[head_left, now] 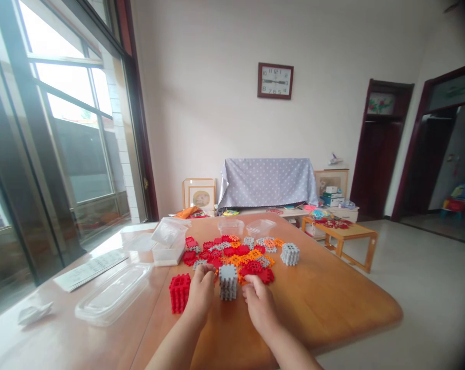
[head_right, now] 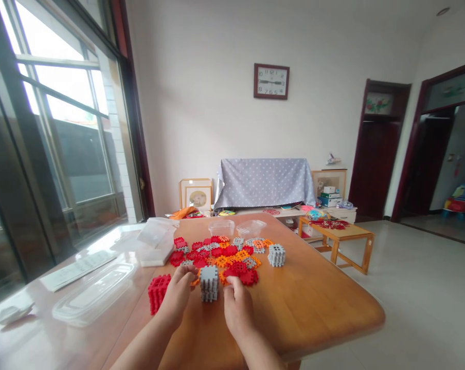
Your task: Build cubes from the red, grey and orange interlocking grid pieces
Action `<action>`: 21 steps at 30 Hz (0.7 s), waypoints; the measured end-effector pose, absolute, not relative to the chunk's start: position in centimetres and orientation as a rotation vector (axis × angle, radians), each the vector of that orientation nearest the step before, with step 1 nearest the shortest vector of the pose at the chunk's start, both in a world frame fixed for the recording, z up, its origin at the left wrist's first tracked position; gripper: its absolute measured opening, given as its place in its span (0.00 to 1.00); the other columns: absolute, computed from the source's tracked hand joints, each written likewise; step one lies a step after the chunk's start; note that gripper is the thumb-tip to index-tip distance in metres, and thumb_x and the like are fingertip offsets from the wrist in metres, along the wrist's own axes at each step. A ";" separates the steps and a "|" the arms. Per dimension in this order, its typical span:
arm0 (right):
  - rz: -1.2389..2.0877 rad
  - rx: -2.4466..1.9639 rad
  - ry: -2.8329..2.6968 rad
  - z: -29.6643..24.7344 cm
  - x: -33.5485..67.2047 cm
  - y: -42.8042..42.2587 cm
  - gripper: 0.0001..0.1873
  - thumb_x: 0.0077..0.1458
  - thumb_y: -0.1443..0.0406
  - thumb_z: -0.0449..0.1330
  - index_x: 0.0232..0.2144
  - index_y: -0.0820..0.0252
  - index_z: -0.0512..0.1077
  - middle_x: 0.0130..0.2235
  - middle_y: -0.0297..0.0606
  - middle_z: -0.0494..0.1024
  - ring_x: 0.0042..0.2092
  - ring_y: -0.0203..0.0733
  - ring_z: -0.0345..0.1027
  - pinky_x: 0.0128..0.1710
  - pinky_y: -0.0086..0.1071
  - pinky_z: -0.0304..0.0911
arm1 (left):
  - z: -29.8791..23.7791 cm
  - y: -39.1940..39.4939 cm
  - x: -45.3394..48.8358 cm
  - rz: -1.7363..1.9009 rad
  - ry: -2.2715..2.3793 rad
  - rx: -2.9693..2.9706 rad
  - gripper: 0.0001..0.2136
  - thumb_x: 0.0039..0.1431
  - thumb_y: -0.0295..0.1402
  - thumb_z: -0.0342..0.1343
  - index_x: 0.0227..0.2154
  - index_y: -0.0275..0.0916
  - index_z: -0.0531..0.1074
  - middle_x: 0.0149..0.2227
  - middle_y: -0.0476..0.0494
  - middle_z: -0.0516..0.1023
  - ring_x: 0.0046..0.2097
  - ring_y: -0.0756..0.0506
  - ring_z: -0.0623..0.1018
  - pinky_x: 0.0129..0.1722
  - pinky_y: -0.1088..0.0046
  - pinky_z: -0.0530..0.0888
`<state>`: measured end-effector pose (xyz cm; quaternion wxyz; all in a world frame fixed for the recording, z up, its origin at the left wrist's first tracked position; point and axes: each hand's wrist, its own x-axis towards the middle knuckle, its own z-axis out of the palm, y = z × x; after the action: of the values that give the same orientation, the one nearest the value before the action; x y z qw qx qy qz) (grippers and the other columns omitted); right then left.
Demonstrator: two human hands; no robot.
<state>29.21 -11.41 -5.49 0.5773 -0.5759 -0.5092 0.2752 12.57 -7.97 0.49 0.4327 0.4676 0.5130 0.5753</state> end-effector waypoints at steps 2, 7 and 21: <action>0.653 -1.344 -1.193 -5.5 29.3 -11.5 0.20 0.57 0.57 0.52 0.47 0.58 0.74 0.42 0.43 0.82 0.44 0.48 0.75 0.43 0.37 0.70 | 0.0 -8.7 12.1 1.359 1.307 1.237 0.12 0.49 0.30 0.55 0.38 0.39 0.70 0.41 0.42 0.78 0.41 0.44 0.78 0.40 0.69 0.72; 0.665 -1.357 -1.195 -5.5 29.5 -11.4 0.20 0.56 0.59 0.52 0.48 0.58 0.74 0.43 0.43 0.82 0.45 0.48 0.75 0.43 0.36 0.69 | -1.6 -9.8 11.6 1.164 1.345 1.393 0.20 0.45 0.28 0.58 0.45 0.39 0.66 0.48 0.39 0.74 0.34 0.48 0.74 0.31 0.73 0.69; 0.648 -1.393 -1.248 -5.9 29.6 -11.2 0.21 0.54 0.57 0.53 0.46 0.58 0.74 0.44 0.43 0.82 0.47 0.51 0.76 0.45 0.38 0.68 | -1.0 -8.9 11.3 0.917 1.260 1.764 0.23 0.35 0.20 0.57 0.38 0.42 0.65 0.36 0.48 0.76 0.38 0.43 0.74 0.33 0.72 0.65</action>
<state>29.63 -11.17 -5.91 0.5490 -0.5881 -0.5271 0.2737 11.35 -8.94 -1.05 0.3839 0.6922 0.4942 0.3596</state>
